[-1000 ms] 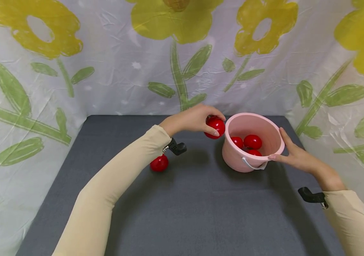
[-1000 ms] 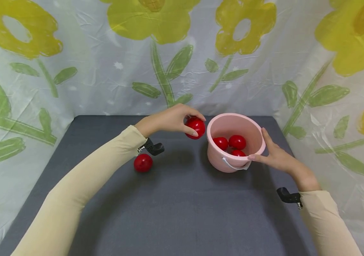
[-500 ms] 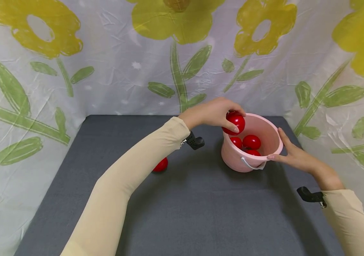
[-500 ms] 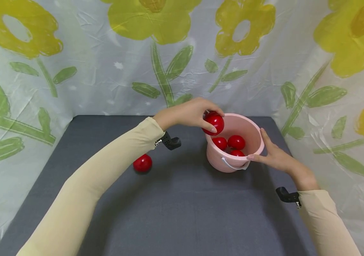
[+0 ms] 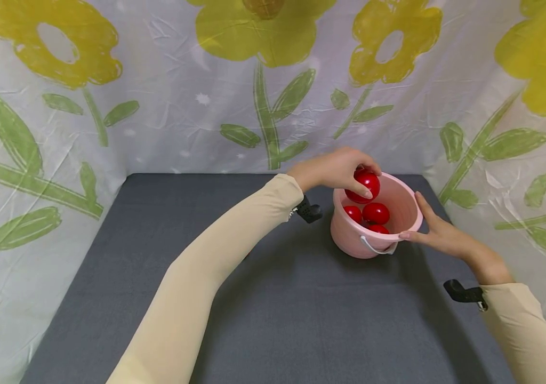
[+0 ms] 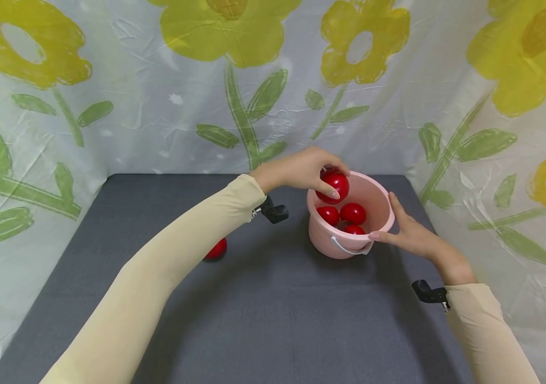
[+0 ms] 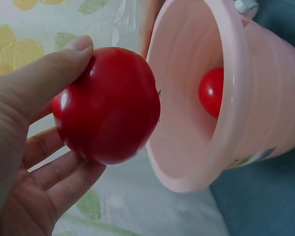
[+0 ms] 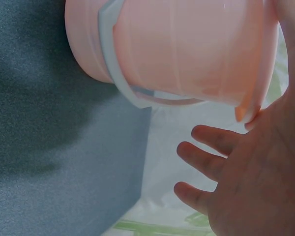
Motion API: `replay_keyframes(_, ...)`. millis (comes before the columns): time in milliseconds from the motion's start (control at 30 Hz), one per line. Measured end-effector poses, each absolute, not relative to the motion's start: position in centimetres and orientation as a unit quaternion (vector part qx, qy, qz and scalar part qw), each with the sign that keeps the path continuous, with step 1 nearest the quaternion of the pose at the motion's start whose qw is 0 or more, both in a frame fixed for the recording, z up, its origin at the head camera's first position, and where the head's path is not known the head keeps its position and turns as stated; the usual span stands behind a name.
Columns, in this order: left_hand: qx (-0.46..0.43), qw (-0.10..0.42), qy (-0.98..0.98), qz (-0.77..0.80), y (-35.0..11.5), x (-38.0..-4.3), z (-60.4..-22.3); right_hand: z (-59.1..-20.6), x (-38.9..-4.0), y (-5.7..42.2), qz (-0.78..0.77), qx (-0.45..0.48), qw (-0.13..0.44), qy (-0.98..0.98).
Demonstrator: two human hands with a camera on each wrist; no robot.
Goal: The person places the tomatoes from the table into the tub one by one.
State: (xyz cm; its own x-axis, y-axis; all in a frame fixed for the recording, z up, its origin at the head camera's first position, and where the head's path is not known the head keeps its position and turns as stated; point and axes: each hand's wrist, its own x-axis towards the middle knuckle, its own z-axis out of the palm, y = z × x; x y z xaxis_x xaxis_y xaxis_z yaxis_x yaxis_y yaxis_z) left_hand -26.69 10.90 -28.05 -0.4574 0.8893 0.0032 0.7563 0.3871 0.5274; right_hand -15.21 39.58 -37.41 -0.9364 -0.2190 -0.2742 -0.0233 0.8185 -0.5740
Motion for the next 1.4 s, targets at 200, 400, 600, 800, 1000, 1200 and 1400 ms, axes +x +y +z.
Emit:
replay_keyframes(200, 0.497, 0.15, 0.823, 0.228, 12.5, -27.3, -28.3, -37.6, -15.2, 39.8, -0.296, -0.061, 0.171, 0.938)
replay_keyframes(400, 0.489, 0.155, 0.828, 0.226, 14.1, -27.8, -28.5, -37.5, -15.0, 39.8, -0.294, -0.058, 0.17, 0.939)
replay_keyframes(600, 0.478, 0.161, 0.831, 0.234, 14.6, -28.0, -28.8, -37.5, -15.1, 39.8, -0.296, -0.06, 0.172, 0.938)
replay_keyframes(800, 0.468, 0.17, 0.833, 0.241, 15.0, -28.2, -29.2, -37.6, -15.2, 39.9, -0.292, -0.062, 0.169, 0.939)
replay_keyframes(1000, 0.456, 0.173, 0.839, 0.24, 16.0, -28.8, -29.7, -37.3, -15.1, 39.8, -0.291, -0.064, 0.168, 0.94)
replay_keyframes(1200, 0.445, 0.183, 0.841, 0.247, 17.2, -29.4, -30.1, -37.3, -15.2, 39.7, -0.294, -0.067, 0.165, 0.939)
replay_keyframes(1400, 0.436, 0.183, 0.848, 0.24, 17.4, -29.8, -30.3, -37.5, -15.4, 39.9, -0.295, -0.066, 0.165, 0.939)
